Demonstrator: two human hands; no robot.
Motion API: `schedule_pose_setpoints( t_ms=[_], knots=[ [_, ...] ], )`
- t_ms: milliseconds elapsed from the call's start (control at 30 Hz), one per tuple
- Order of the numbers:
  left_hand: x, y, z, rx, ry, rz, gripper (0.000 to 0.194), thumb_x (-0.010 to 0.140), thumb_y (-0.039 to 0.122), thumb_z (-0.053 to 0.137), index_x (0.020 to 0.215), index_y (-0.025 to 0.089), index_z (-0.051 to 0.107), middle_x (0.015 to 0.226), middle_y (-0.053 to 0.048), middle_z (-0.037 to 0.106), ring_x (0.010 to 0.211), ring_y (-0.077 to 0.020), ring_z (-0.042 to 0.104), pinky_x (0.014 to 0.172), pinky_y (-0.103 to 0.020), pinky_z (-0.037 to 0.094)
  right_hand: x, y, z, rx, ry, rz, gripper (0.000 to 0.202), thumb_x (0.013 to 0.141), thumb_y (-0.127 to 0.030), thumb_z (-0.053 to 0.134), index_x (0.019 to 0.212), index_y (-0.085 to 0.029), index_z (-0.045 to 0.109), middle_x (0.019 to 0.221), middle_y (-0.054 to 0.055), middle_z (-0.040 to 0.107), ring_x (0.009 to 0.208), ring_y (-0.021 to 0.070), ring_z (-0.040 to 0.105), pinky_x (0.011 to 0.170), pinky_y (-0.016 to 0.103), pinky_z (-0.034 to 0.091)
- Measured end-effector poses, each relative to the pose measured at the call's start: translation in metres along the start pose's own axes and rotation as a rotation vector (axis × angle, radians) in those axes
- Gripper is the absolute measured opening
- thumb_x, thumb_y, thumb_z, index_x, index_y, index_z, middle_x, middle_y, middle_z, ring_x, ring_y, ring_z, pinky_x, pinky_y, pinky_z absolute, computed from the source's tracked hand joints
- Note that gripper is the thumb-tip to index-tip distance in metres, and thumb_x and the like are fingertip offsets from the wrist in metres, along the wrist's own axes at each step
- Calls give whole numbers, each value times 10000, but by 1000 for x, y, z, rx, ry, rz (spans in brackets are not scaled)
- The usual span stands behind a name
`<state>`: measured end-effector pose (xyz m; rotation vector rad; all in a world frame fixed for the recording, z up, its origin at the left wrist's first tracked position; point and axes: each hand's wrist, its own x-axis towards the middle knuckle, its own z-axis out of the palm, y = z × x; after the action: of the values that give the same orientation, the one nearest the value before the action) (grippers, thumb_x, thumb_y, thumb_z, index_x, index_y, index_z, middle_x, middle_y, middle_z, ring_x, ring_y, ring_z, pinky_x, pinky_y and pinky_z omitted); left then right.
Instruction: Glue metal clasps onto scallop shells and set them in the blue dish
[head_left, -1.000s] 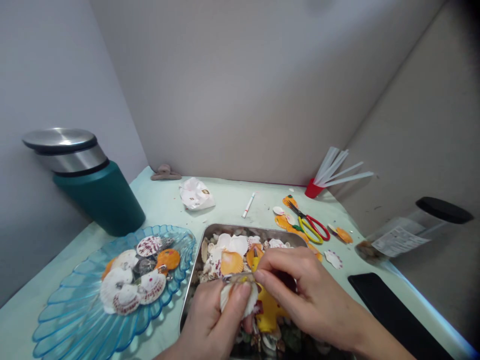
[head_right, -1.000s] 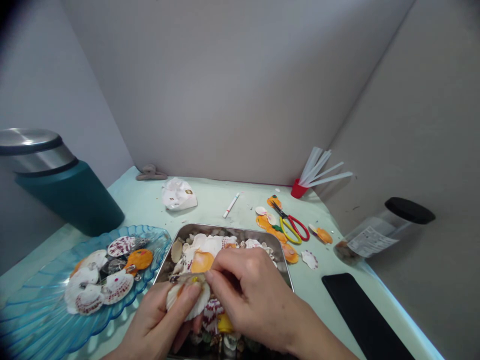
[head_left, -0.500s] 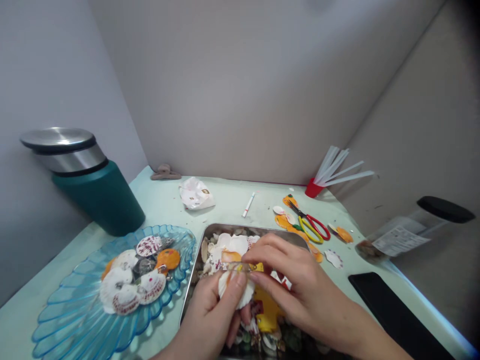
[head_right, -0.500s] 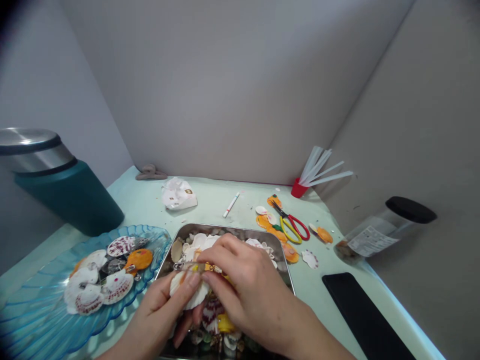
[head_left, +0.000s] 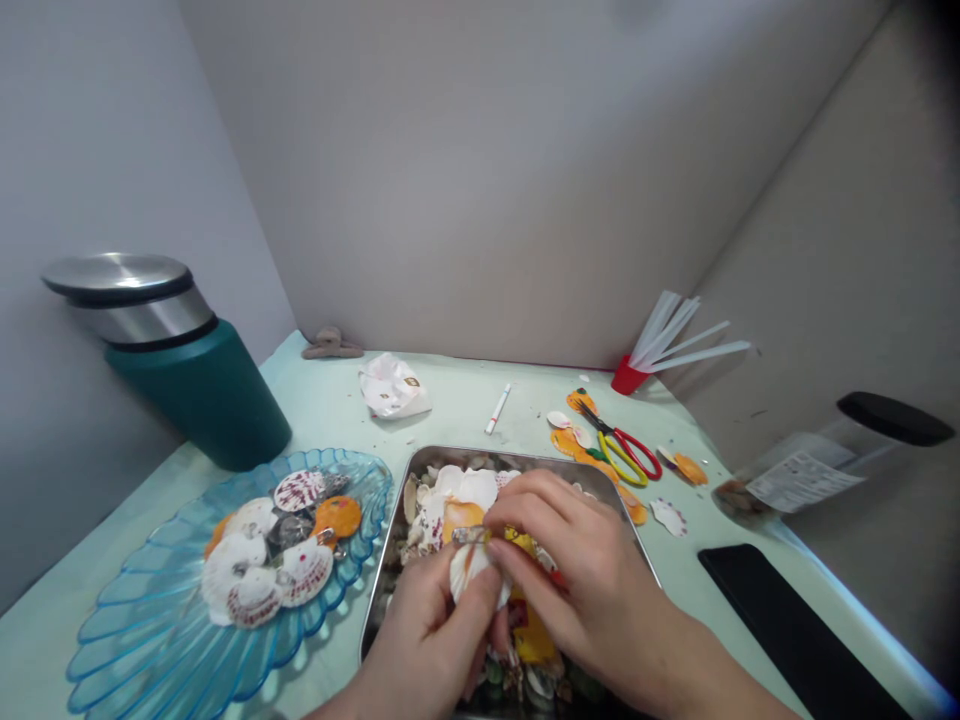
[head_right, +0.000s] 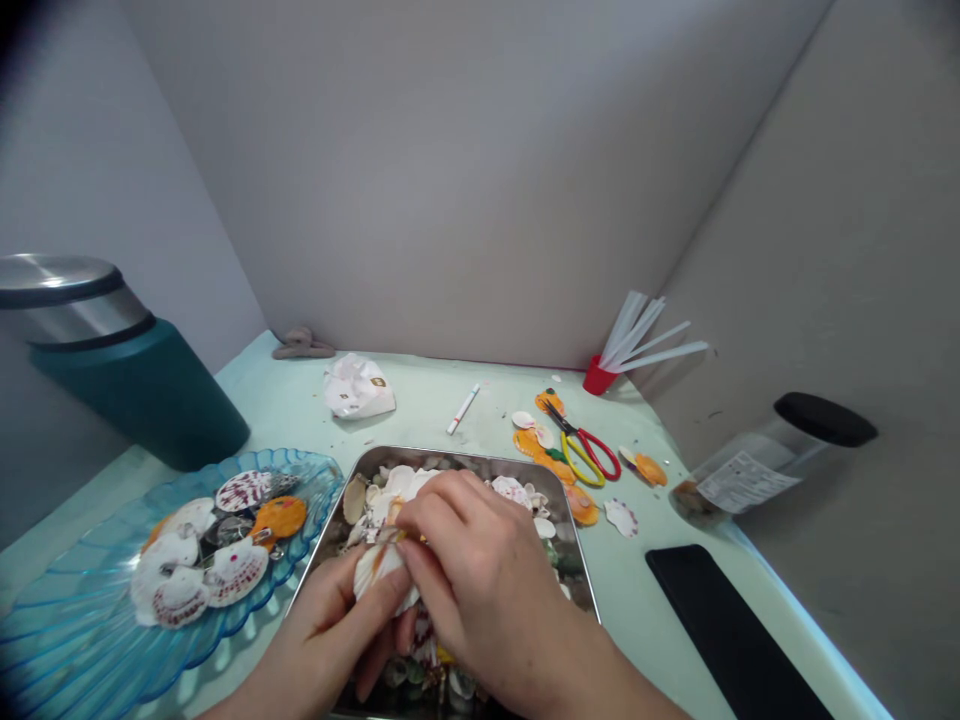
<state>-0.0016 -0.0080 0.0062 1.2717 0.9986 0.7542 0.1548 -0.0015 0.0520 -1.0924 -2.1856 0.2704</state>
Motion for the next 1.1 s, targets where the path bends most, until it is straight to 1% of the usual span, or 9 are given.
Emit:
schedule_pose_setpoints(
  t_ms=[133, 400, 567, 667, 767, 833, 967, 1033, 1100],
  knots=[
    [0, 1, 0, 6, -8, 6, 480, 850, 554, 473, 581, 156, 500, 450, 43, 450, 334, -49, 347, 362, -180, 226, -2, -1, 2, -53, 4, -26, 153, 883, -101, 474, 901, -155, 616, 886, 78, 614, 832, 209, 569, 716, 341, 463],
    [-2, 4, -1, 126, 6, 64, 468, 889, 488, 440, 552, 168, 498, 452, 32, 448, 356, -66, 373, 357, -189, 237, -1, -5, 0, -29, 53, -41, 168, 870, -75, 483, 888, -135, 639, 876, 99, 613, 826, 223, 545, 702, 357, 464],
    [-2, 4, -1, 148, 2, 97, 477, 900, 473, 427, 538, 175, 514, 413, 35, 442, 350, -75, 382, 364, -191, 266, -1, -6, 1, -21, 93, -39, 169, 856, -63, 489, 872, -143, 637, 871, 97, 615, 818, 226, 545, 698, 364, 465],
    [-2, 2, -1, 146, -5, 119, 472, 897, 472, 431, 537, 179, 516, 403, 35, 443, 340, -78, 383, 350, -191, 260, -3, -5, 3, -14, 103, -37, 175, 858, -65, 483, 872, -151, 635, 872, 93, 612, 812, 224, 545, 705, 368, 463],
    [-2, 0, -1, 110, 10, 88, 475, 889, 494, 440, 546, 174, 512, 395, 44, 419, 338, -74, 378, 359, -189, 250, -4, -5, 4, -2, 98, -23, 171, 861, -62, 482, 875, -153, 626, 874, 88, 611, 823, 220, 546, 717, 366, 460],
    [-2, -1, -1, 63, -5, 66, 475, 882, 518, 443, 566, 170, 509, 382, 60, 388, 332, -67, 362, 371, -186, 249, -4, -5, 3, 19, 89, -11, 159, 862, -65, 492, 895, -156, 619, 890, 82, 612, 852, 218, 549, 739, 363, 458],
    [1, -3, -2, -57, -10, 63, 443, 881, 523, 456, 629, 164, 519, 374, 81, 382, 322, -52, 340, 390, -185, 229, -3, -5, -5, 86, 76, 32, 188, 854, -77, 549, 1010, -171, 594, 983, 62, 610, 943, 198, 551, 814, 334, 444],
    [2, -4, -3, -99, -19, 56, 424, 889, 504, 458, 650, 161, 525, 370, 85, 386, 323, -48, 341, 401, -183, 226, -3, -4, -9, 97, 68, 66, 176, 853, -81, 569, 996, -178, 602, 983, 50, 611, 941, 186, 556, 812, 316, 437],
    [2, -5, -3, -123, -59, 51, 420, 896, 496, 452, 657, 159, 528, 368, 86, 388, 320, -44, 335, 403, -180, 227, -2, -2, -12, 105, 43, 99, 124, 864, -88, 563, 930, -176, 621, 924, 42, 617, 887, 177, 570, 775, 309, 439]
  ],
)
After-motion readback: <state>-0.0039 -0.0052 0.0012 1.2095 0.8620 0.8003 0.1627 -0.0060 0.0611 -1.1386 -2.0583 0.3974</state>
